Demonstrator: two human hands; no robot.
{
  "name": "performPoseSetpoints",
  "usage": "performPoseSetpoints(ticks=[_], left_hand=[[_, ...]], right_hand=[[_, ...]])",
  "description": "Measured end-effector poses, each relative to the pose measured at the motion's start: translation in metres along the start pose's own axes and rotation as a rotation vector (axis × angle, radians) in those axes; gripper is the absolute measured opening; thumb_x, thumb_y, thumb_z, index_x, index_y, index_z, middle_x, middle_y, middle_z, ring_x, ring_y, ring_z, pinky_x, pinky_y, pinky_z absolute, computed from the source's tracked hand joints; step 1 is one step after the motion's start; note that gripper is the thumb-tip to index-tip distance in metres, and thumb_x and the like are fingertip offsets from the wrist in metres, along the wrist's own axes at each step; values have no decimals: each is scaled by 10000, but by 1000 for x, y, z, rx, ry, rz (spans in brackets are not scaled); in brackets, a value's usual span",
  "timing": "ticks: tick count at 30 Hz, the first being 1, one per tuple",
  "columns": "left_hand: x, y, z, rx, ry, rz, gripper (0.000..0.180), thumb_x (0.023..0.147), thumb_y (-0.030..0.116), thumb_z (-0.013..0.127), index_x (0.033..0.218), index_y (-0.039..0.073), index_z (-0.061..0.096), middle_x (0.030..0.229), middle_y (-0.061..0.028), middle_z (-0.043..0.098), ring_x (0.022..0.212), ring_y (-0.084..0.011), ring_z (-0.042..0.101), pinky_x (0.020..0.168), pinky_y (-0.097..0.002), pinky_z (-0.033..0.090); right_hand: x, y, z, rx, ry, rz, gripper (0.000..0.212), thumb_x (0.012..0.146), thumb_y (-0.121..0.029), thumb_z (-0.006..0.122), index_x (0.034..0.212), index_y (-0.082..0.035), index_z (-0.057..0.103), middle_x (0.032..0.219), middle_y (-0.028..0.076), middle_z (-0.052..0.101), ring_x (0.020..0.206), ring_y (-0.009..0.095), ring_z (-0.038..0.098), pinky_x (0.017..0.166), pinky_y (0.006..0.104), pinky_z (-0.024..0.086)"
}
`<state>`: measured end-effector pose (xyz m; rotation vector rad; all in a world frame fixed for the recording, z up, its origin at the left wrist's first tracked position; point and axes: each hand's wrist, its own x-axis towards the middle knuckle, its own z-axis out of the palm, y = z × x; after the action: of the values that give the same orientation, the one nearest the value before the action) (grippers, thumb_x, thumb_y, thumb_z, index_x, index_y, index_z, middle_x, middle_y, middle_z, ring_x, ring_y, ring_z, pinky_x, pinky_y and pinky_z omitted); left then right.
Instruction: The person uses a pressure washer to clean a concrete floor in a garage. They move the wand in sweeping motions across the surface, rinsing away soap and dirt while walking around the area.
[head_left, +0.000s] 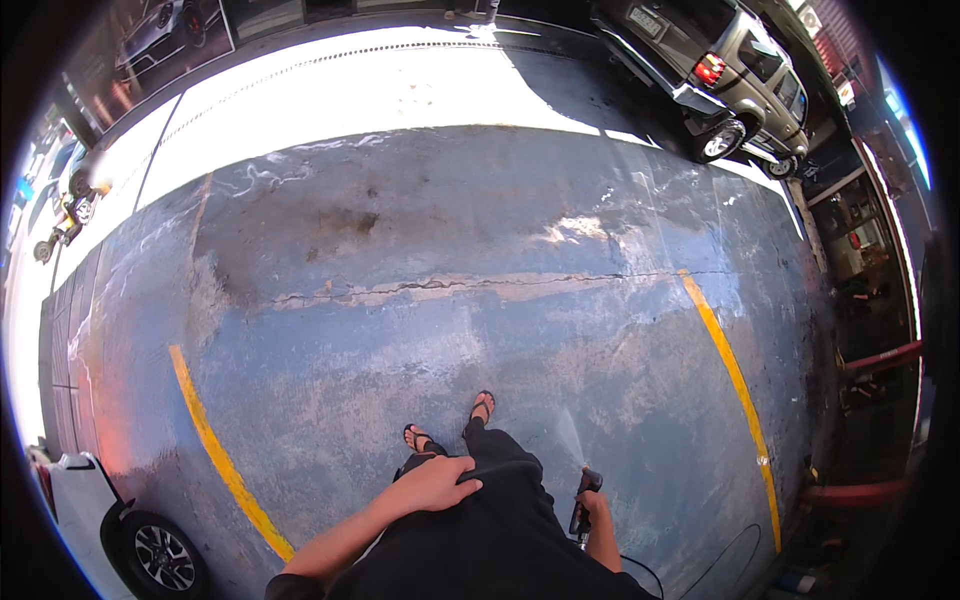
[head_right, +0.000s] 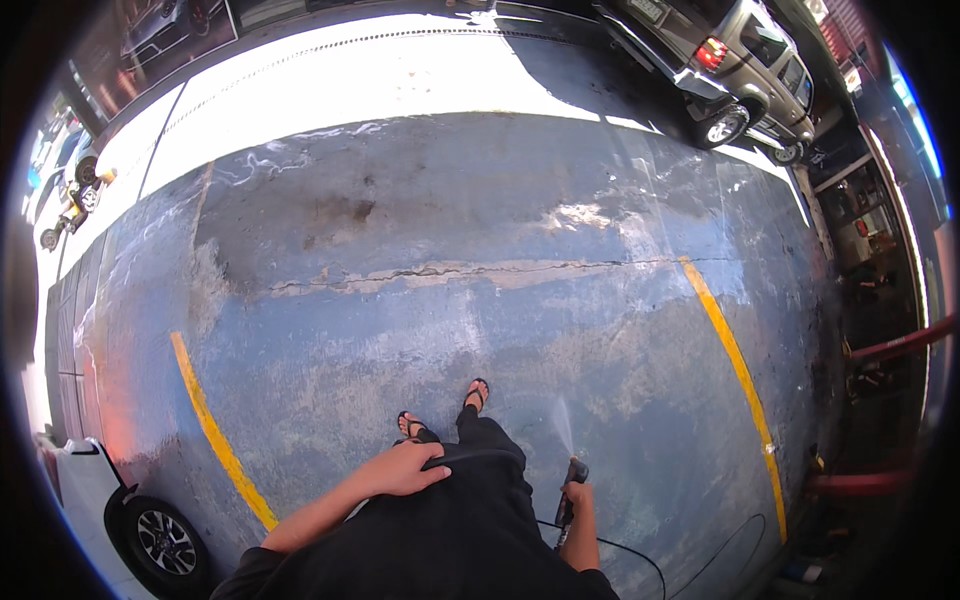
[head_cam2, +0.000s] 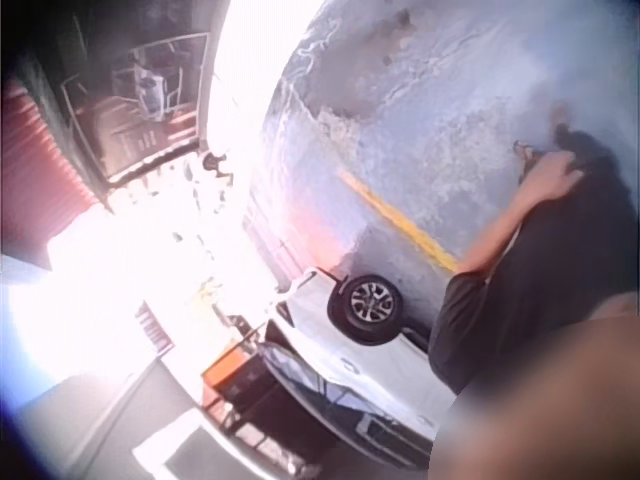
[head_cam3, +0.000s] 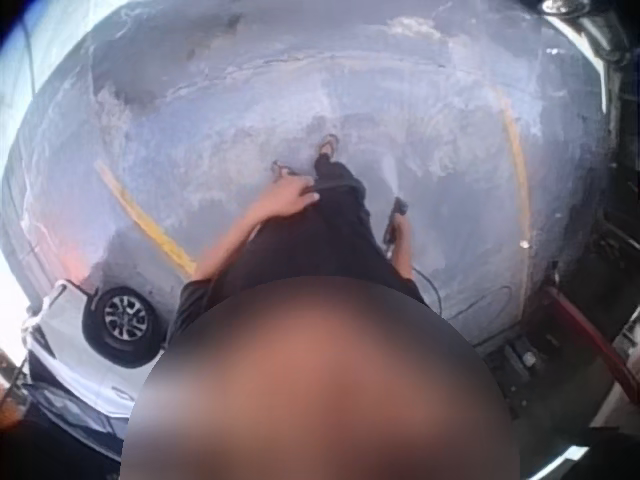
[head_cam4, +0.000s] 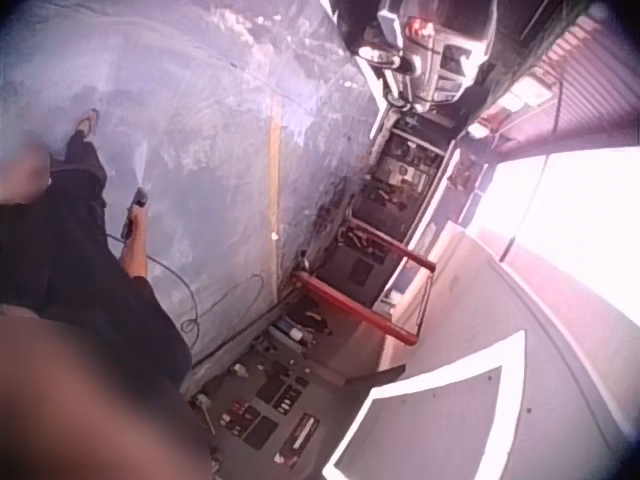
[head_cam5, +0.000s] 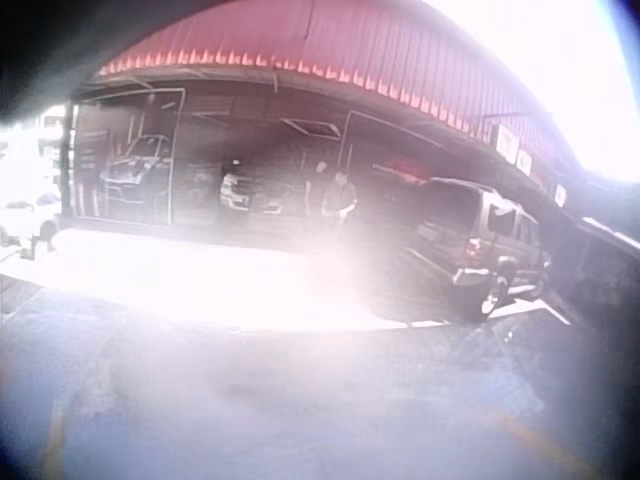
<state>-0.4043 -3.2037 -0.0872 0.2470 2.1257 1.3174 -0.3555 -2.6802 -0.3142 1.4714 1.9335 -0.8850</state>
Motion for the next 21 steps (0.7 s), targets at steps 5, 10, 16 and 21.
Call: performPoseSetpoints(ticks=[5,10,16,21], left_hand=[[-11,-4,0,-11,-39,-25,364,1019,374,646,1147,33,636,902,-222,700,923,-405,701,808,-493,521],[-23,-8,1,-49,17,-43,364,1015,346,639,1159,12,635,967,-264,716,979,-445,698,865,-517,526],[-24,-16,4,-33,7,-14,398,1015,339,634,1212,-7,627,1043,-278,725,1033,-459,695,906,-518,525],[-21,-26,11,-29,-7,24,417,1021,355,628,1236,-2,628,1046,-269,727,1026,-451,699,900,-505,527]], right_hand=[[-3,2,24,59,27,-5,124,771,6,765,772,50,649,668,153,622,545,300,633,521,461,500],[-6,-15,27,9,-54,-35,132,776,-4,770,800,57,656,669,158,619,535,306,630,523,461,498],[-8,-26,29,-29,63,-87,164,794,-28,789,812,81,668,694,163,649,552,301,653,525,474,493],[-22,-24,28,-51,77,-84,180,793,-36,805,846,92,689,730,166,674,591,304,674,547,478,506]])
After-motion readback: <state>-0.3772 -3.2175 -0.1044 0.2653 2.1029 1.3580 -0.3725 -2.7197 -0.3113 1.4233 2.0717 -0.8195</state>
